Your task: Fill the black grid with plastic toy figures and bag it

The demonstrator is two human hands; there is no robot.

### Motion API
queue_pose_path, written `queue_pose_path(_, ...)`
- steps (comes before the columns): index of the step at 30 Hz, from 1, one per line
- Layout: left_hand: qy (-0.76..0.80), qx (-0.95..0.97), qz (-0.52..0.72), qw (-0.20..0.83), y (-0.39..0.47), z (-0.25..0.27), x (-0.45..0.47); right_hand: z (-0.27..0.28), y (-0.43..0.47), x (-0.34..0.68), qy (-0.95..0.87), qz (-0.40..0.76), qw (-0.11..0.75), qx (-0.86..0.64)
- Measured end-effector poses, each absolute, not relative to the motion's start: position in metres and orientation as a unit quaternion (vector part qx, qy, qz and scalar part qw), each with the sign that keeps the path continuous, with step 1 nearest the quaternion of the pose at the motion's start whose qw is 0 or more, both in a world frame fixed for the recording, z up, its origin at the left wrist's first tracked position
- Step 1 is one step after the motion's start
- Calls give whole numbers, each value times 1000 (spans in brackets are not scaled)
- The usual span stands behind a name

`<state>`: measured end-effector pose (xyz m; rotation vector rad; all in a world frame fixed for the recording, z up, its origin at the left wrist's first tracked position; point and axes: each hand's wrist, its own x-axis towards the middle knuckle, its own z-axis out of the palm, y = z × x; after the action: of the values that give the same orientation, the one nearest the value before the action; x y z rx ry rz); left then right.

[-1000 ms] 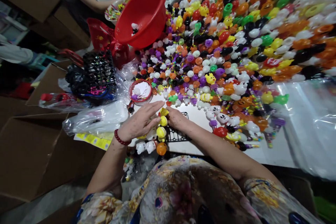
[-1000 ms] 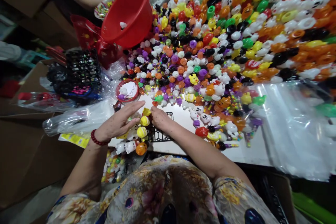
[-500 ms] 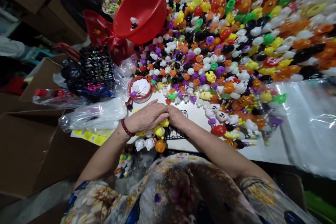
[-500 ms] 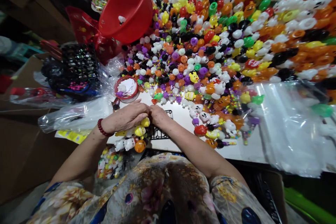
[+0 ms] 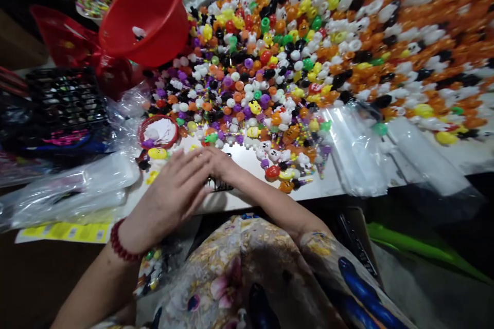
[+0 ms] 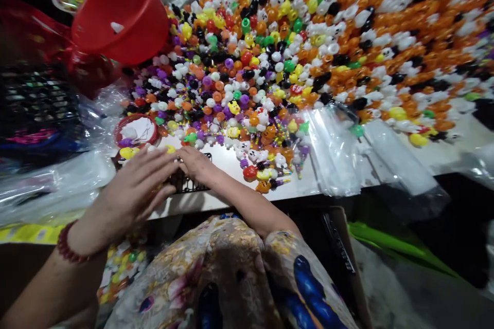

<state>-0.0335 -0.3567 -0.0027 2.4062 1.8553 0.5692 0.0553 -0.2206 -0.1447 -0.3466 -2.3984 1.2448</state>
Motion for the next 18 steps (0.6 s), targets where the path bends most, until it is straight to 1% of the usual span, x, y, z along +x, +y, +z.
queue_pose_path(3, 551, 803, 211, 86, -389, -24, -3, -126, -226, 132, -901, 326, 255, -130)
queue_pose_path(5, 557, 791, 219, 127, -405, -54, 10, -117, -221, 189, -920, 242, 255, -175)
queue_pose_path(6, 581, 773, 225, 124, -411, -72, 15, -115, -216, 216, -924, 199, 245, -217)
queue_pose_path(9, 650, 716, 249, 55, -422, -121, 20, -117, -195, 273, -919, 89, 205, -324)
queue_pose_path(11, 686, 682, 253, 11, -425, -143, 22, -122, -182, 287, -918, 33, 174, -354)
queue_pose_path(15, 726, 645, 234, -40, -422, -165, 27, -126, -165, 278, -927, -46, 129, -350)
queue_pose_path(18, 744, 627, 223, -54, -412, -172, 32, -122, -160, 264, -938, -72, 114, -319)
